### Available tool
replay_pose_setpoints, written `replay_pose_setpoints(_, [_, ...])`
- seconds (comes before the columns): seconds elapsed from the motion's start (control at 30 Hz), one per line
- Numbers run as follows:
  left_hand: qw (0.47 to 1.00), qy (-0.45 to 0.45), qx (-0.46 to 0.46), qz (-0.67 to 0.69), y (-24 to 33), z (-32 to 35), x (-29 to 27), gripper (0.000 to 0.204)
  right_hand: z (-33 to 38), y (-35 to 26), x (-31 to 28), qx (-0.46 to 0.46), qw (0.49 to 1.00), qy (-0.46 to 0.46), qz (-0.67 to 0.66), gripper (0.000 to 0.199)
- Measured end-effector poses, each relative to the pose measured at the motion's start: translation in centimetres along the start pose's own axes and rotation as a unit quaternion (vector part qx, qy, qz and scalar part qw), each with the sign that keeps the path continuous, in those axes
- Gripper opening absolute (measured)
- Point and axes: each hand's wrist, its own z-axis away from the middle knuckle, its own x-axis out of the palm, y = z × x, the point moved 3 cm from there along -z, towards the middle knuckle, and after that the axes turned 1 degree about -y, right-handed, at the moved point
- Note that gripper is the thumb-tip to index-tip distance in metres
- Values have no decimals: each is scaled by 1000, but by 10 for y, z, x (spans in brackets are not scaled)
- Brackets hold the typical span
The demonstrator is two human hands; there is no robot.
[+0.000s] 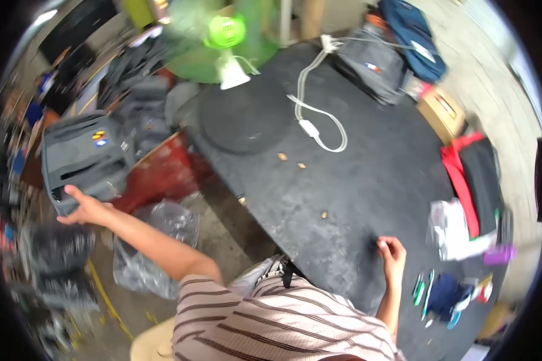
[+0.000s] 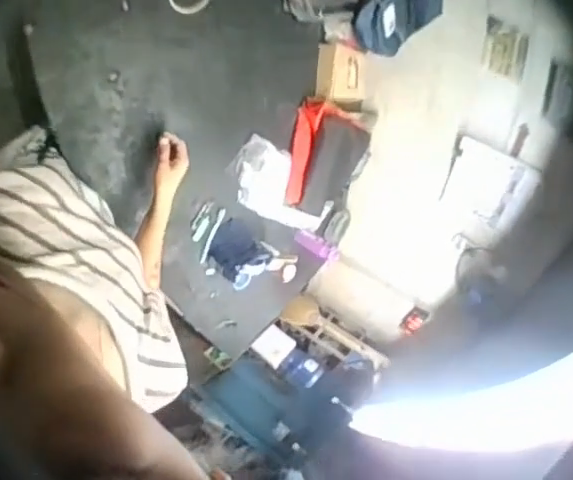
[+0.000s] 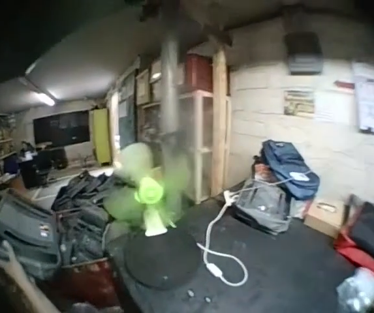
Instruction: Inspecting and cleaning a gray manufactured bag at a workstation.
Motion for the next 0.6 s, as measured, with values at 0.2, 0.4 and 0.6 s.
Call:
replay_pose_setpoints(0.2, [975, -143, -127, 116, -31, 62, 91, 73, 8, -20, 10, -36, 995, 18, 90, 16])
replay_pose_setpoints(0.4, [871, -450, 45, 191, -17, 331, 39, 42, 43, 2, -9, -64, 987, 60, 137, 13])
replay_pose_setpoints(0.6, [351, -877, 262, 199, 70, 509, -81, 46, 94, 26, -78, -62, 903, 280, 320, 12])
